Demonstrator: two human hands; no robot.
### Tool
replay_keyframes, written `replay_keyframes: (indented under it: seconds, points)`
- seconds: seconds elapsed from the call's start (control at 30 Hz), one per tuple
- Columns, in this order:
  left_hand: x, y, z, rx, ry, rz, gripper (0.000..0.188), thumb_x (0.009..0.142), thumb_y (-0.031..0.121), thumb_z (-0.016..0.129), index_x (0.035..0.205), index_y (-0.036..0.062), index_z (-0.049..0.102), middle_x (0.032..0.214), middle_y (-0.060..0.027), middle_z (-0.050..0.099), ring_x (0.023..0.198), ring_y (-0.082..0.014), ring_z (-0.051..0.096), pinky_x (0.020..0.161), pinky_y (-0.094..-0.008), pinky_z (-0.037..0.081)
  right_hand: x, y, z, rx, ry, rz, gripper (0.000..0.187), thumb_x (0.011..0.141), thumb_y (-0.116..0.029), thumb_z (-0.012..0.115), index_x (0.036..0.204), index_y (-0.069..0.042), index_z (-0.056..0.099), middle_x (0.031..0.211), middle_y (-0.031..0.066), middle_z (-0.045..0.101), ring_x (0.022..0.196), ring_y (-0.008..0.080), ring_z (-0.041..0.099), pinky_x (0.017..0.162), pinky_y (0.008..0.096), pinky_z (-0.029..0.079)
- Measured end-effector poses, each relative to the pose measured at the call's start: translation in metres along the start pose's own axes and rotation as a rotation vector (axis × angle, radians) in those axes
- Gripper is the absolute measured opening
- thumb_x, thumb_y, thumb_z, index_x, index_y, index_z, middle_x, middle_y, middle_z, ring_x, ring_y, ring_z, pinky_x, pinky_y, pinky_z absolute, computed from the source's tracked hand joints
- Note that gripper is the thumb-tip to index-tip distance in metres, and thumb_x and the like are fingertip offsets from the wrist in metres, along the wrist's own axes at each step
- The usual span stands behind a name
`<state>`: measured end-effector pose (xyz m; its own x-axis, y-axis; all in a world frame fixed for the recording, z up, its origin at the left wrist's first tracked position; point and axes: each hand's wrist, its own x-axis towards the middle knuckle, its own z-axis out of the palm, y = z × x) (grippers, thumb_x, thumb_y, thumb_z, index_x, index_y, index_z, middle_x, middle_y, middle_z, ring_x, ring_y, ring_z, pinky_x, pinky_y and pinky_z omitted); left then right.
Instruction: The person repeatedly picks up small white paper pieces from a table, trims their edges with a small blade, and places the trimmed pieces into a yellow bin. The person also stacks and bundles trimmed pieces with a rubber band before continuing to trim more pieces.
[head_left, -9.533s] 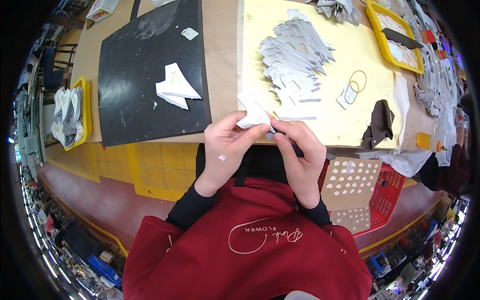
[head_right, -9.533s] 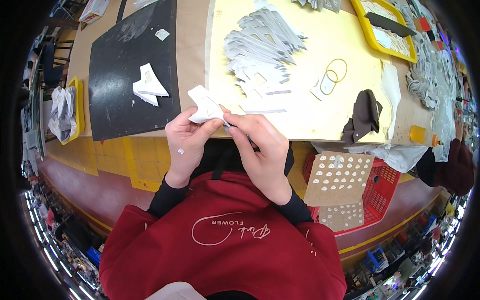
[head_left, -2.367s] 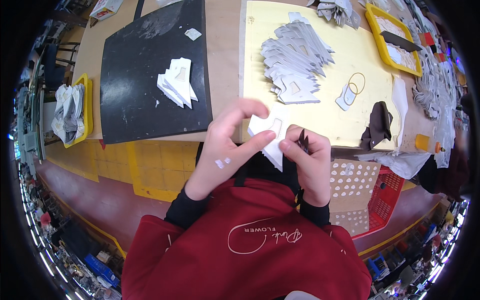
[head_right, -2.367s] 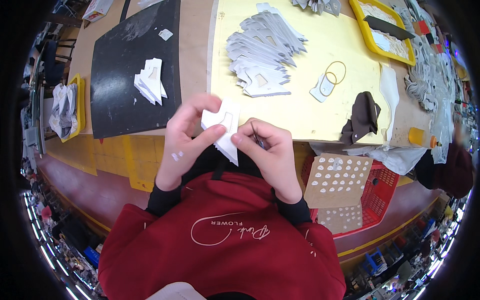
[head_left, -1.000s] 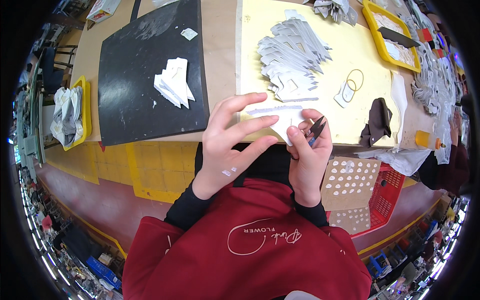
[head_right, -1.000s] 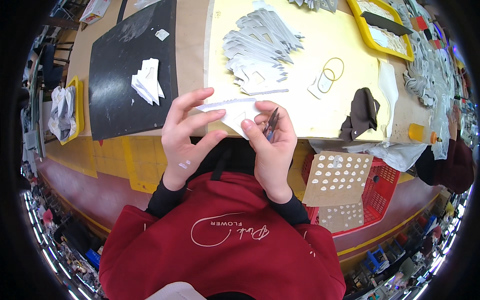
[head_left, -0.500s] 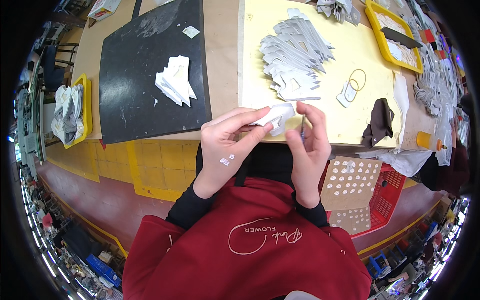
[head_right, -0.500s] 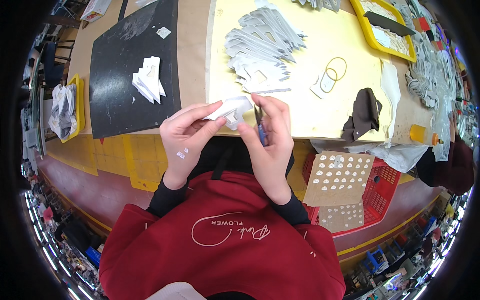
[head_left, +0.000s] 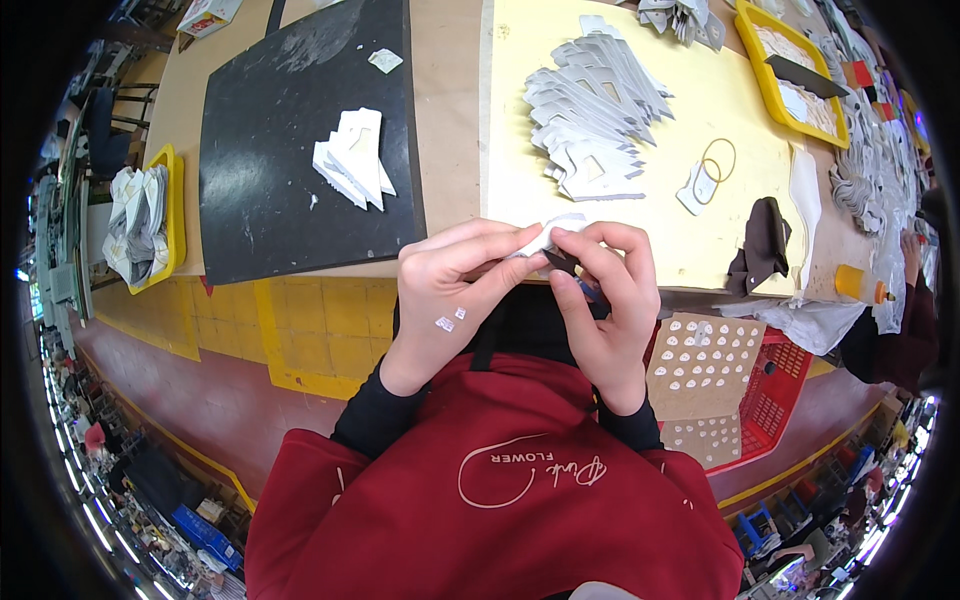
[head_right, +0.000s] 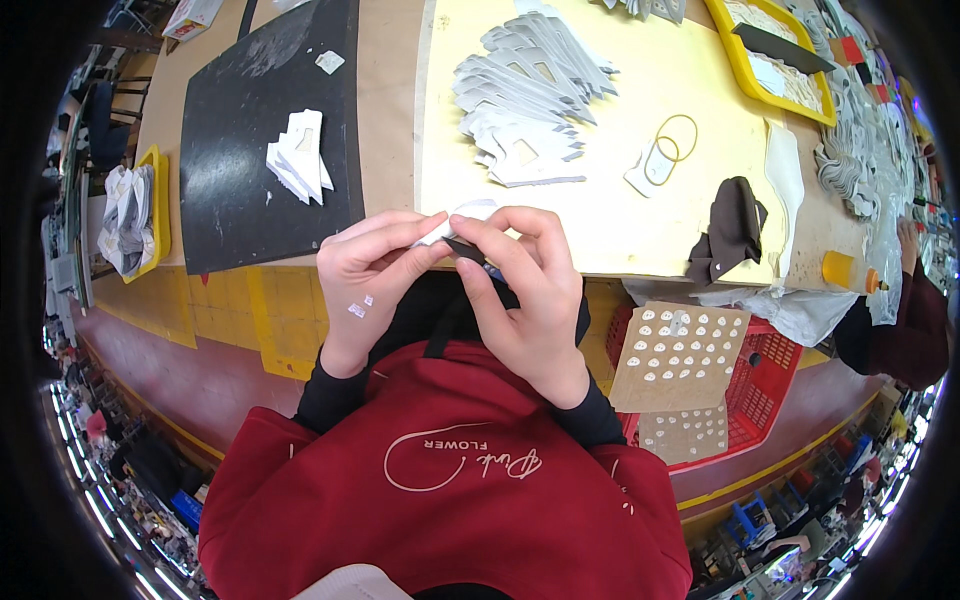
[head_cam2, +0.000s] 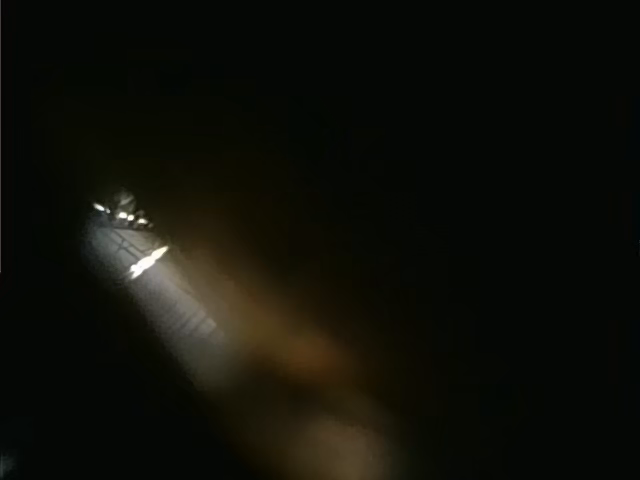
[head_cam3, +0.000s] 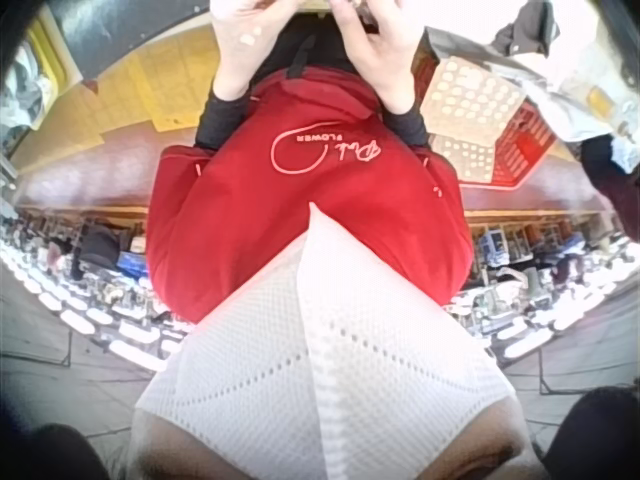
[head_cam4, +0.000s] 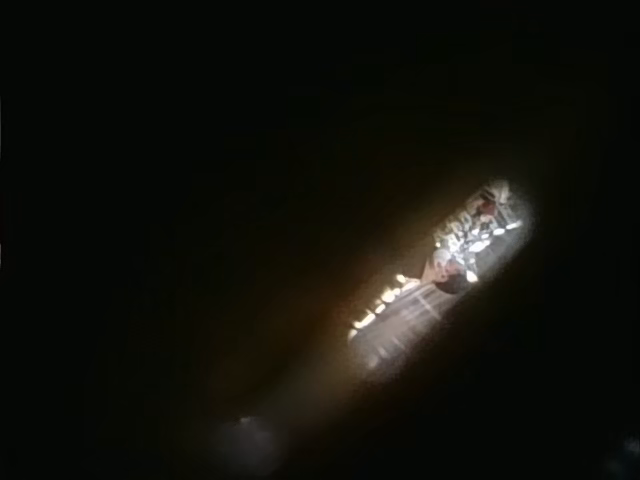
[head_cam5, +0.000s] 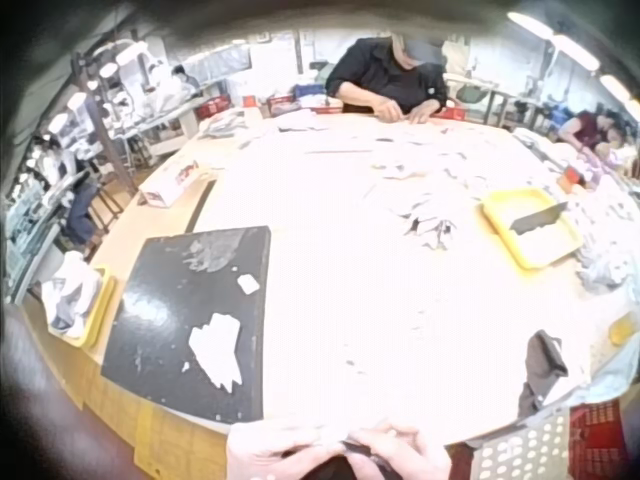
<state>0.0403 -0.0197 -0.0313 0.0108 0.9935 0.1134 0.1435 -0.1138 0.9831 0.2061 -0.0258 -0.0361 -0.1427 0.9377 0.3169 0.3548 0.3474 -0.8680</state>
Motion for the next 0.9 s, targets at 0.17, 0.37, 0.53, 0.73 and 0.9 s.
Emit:
replay_keyframes:
  seconds: [0.17,0.37,0.53,0.73,0.9]
  points:
    - [-0.0002,-0.0001,0.0000,0.023,-0.015,0.032,0.022,0.083,-0.004,0.072,0.104,-0.0010,0.074,0.090,-0.0094,0.073,0.079,-0.0130,0.071,0.067,-0.0217,0.055,0.0013,-0.0011,-0.0007,0.006,-0.005,-0.002,0.034,0.082,0.004,0.068,0.115,-0.003,0.068,0.106,0.0105,0.055,0.073,0.0127,0.065,0.065,0.0247,0.051]
    - [0.0004,-0.0011,-0.0025,0.076,-0.021,0.103,0.026,0.082,-0.005,0.071,0.107,-0.0003,0.073,0.092,-0.0085,0.073,0.080,-0.0136,0.071,0.069,-0.0222,0.056,0.0035,-0.0031,-0.0035,0.040,-0.033,0.014,0.034,0.082,0.005,0.068,0.115,-0.003,0.069,0.106,0.0106,0.055,0.074,0.0127,0.064,0.065,0.0243,0.051]
    - [-0.0009,-0.0002,-0.0009,0.100,-0.012,0.138,0.028,0.081,-0.006,0.072,0.108,0.0001,0.073,0.092,-0.0083,0.072,0.080,-0.0135,0.071,0.068,-0.0219,0.056,0.0030,-0.0017,-0.0010,0.072,-0.007,0.011,0.034,0.083,0.005,0.068,0.115,-0.003,0.069,0.105,0.0103,0.056,0.073,0.0123,0.064,0.066,0.0240,0.051]
    - [-0.0024,-0.0014,0.0001,0.027,-0.011,0.097,0.029,0.080,-0.007,0.072,0.108,0.0005,0.073,0.092,-0.0084,0.072,0.079,-0.0126,0.071,0.068,-0.0215,0.055,0.0032,-0.0051,-0.0041,0.137,-0.014,0.054,0.036,0.081,0.007,0.069,0.115,-0.003,0.070,0.103,0.0093,0.056,0.070,0.0102,0.061,0.063,0.0228,0.048]
    - [-0.0016,-0.0008,-0.0019,-0.052,-0.040,0.036,0.030,0.080,-0.009,0.071,0.109,-0.0001,0.072,0.093,-0.0095,0.072,0.081,-0.0127,0.070,0.070,-0.0216,0.055,0.0034,-0.0037,-0.0040,0.137,-0.011,0.041,0.036,0.079,0.007,0.071,0.114,-0.004,0.071,0.102,0.0085,0.056,0.068,0.0088,0.059,0.062,0.0223,0.047]
